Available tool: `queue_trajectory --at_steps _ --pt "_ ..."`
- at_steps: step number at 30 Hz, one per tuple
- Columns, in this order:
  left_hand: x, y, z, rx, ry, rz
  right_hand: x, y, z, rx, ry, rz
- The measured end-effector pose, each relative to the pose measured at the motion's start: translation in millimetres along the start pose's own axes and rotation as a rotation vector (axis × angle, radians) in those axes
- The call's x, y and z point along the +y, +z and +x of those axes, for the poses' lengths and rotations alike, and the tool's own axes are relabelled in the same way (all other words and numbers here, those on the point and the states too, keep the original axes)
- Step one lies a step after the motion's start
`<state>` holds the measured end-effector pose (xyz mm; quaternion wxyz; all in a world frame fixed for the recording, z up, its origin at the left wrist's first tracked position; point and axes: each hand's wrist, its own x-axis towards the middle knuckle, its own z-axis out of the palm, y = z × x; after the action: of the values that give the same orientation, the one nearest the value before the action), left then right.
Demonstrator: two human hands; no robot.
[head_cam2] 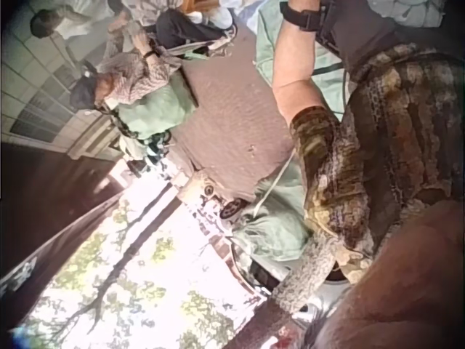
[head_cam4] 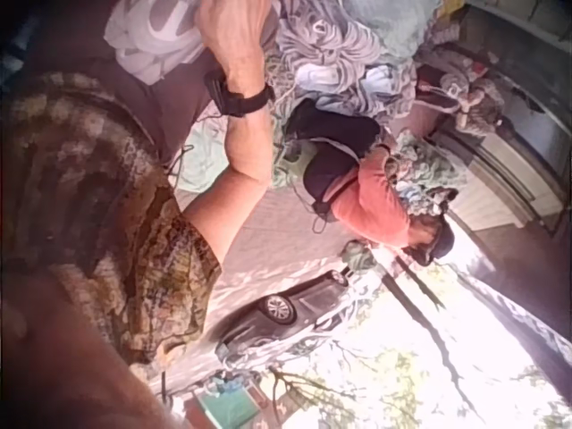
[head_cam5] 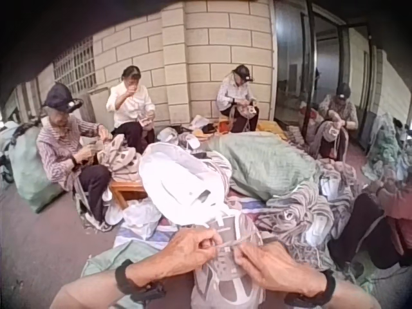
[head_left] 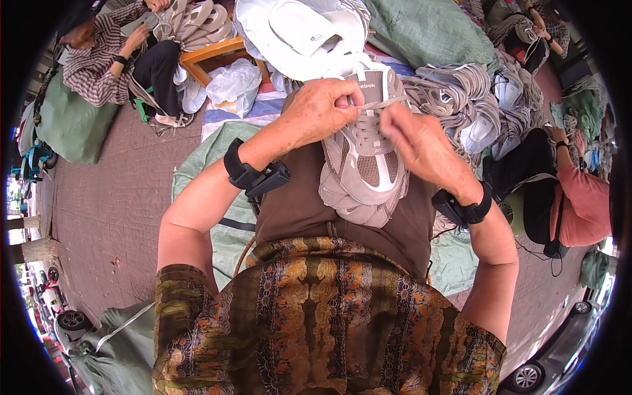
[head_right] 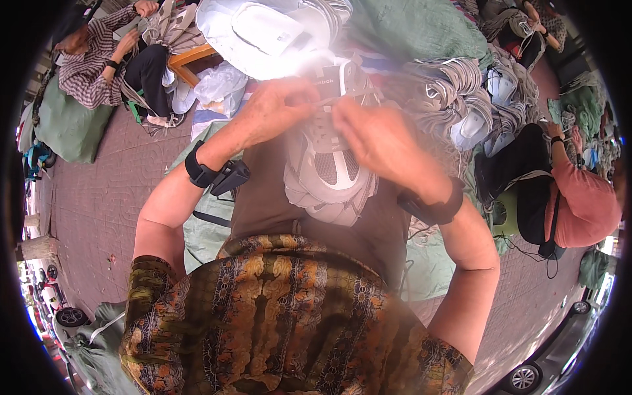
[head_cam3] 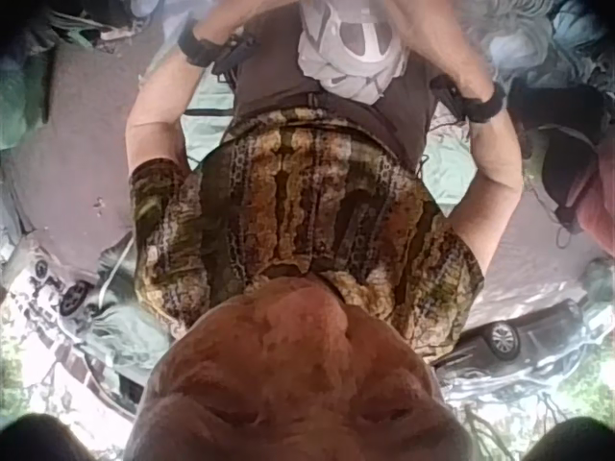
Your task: The person threads a beige shoelace through the eyelets of a grey Reebok sneaker held on their lap. They pull the laces tight, adjust the tongue, and tie a knot to secure the laces.
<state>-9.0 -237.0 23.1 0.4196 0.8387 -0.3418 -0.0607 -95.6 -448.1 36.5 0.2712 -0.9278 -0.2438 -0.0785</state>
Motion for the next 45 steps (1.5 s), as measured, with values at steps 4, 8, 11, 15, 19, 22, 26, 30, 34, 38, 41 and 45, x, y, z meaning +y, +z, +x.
queue_trajectory --at_steps 4,8,11,15,19,22,26,30,34,38,41,45 --pt "-2.2 1.7 -0.4 0.057 0.061 -0.083 42.1 5.0 -7.4 0.26 0.17 0.294" --pt "4.5 -0.2 -2.8 0.146 0.206 -0.001 42.6 17.1 -21.4 0.219 0.239 0.314" --pt "11.2 -10.1 -7.2 0.053 0.152 0.079 31.5 19.1 -21.0 0.235 0.279 0.341" --pt "2.0 -7.5 -11.5 0.06 0.172 0.12 30.1 26.7 -14.2 0.295 0.233 0.37" --pt "-1.8 -14.3 -13.5 0.033 0.116 0.11 27.8 29.6 -9.5 0.289 0.246 0.3" --pt "-5.6 -26.7 -19.5 -0.008 0.043 0.125 28.3 28.8 -8.1 0.281 0.253 0.3" --pt "-9.3 -29.4 -22.6 -0.034 -0.021 0.045 30.9 30.0 -6.6 0.283 0.31 0.365" --pt "-20.0 -30.1 -20.1 -0.076 -0.123 -0.061 26.5 26.9 -2.5 0.302 0.304 0.347" --pt "-22.3 -36.8 -14.4 -0.139 -0.215 -0.181 25.0 18.3 9.3 0.362 0.07 0.159" --pt "-1.4 -43.5 -7.2 -0.123 -0.229 -0.341 16.9 8.6 16.9 0.307 -0.127 -0.142" --pt "-0.1 -41.8 -3.0 -0.133 -0.192 -0.39 16.4 3.5 19.6 0.238 -0.166 -0.238" --pt "-16.8 -28.7 5.1 -0.141 -0.082 -0.472 11.3 4.0 26.2 0.156 -0.112 -0.238"
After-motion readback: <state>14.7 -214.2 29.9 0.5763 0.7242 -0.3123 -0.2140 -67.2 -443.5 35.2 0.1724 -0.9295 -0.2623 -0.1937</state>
